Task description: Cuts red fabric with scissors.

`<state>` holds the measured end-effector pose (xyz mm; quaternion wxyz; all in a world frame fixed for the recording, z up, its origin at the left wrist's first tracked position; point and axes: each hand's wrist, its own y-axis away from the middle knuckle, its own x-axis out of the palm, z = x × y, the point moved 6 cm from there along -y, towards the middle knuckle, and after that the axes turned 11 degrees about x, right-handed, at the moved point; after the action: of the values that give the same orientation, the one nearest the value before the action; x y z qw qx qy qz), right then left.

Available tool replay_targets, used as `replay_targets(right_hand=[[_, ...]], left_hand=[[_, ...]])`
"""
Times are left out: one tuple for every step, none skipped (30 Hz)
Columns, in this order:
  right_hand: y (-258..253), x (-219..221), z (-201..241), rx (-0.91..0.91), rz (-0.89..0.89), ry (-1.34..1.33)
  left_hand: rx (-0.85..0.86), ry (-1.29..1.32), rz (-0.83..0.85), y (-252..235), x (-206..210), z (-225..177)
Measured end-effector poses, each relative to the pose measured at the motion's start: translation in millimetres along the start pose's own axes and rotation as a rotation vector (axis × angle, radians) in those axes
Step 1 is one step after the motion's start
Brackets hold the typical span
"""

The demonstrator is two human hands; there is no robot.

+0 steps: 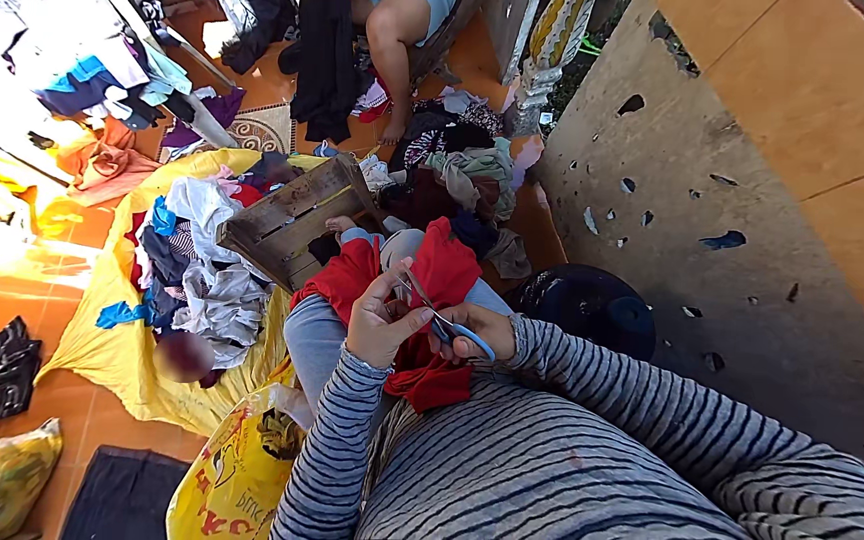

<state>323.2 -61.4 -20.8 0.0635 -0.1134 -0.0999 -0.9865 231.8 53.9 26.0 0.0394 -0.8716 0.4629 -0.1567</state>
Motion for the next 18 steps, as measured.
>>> replay_targets(right_hand=[[-0.6,-0.6,-1.1,-0.008,-0.007,-0.005],[-0.7,-1.0,-2.4,-0.016,-0.015,-0.014],[-0.2,-1.0,-3.5,-0.023,-0.028,-0.026],[0.5,-0.6,-4.7,-0.026,-0.044,-0.034],[1.1,-0.1,-6.2,-0.028,-0.057,-0.044],[1.5,0.6,-7.8,-0.026,-0.068,-0.052],[2.1,1.3,-9.2,-0.021,-0.075,-0.054],[2.6,1.5,-9.9,-0.02,-0.073,-0.057],[3.3,1.3,-9.3,-0.023,-0.072,-0.055],[4.1,0.1,-6.5,-0.039,-0.084,-0.049],[5.3,-2.6,-1.2,-0.075,-0.123,-0.038],[6.9,-6.7,6.0,-0.122,-0.194,-0.011],[8.5,-11.6,14.2,-0.166,-0.283,0.021],[9.8,-16.4,22.5,-0.186,-0.363,0.047],[10.0,-20.3,30.1,-0.178,-0.419,0.056],[9.3,-23.0,36.2,-0.14,-0.453,0.056],[8.1,-24.4,40.7,-0.075,-0.466,0.055],[6.6,-24.8,43.5,-0.01,-0.464,0.057]], left_hand=[[-0.015,-0.001,0.001,0.0,0.5,0.6],[-0.028,-0.002,0.002,-0.4,0.6,0.7],[-0.035,-0.002,0.003,-0.9,0.4,0.6],[-0.036,-0.003,0.006,-1.5,0.1,0.1],[-0.038,-0.004,0.006,-2.2,-0.5,-0.5],[-0.041,-0.005,0.005,-2.8,-0.9,-1.1],[-0.045,-0.01,0.01,-3.3,-1.0,-1.3],[-0.047,-0.014,0.016,-3.3,-0.9,-1.3],[-0.046,-0.015,0.023,-3.3,-0.7,-1.5],[-0.045,-0.016,0.033,-3.3,-0.7,-1.9],[-0.045,-0.029,0.046,-3.2,-1.0,-2.5],[-0.048,-0.061,0.066,-3.2,-1.5,-2.8],[-0.056,-0.108,0.093,-3.1,-1.7,-2.6],[-0.065,-0.166,0.133,-3.1,-1.1,-1.9],[-0.072,-0.224,0.174,-3.2,0.2,-1.2],[-0.077,-0.274,0.21,-3.2,2.3,-0.7],[-0.075,-0.311,0.239,-3.7,5.2,-1.1],[-0.07,-0.339,0.264,-4.4,8.0,-1.8]])
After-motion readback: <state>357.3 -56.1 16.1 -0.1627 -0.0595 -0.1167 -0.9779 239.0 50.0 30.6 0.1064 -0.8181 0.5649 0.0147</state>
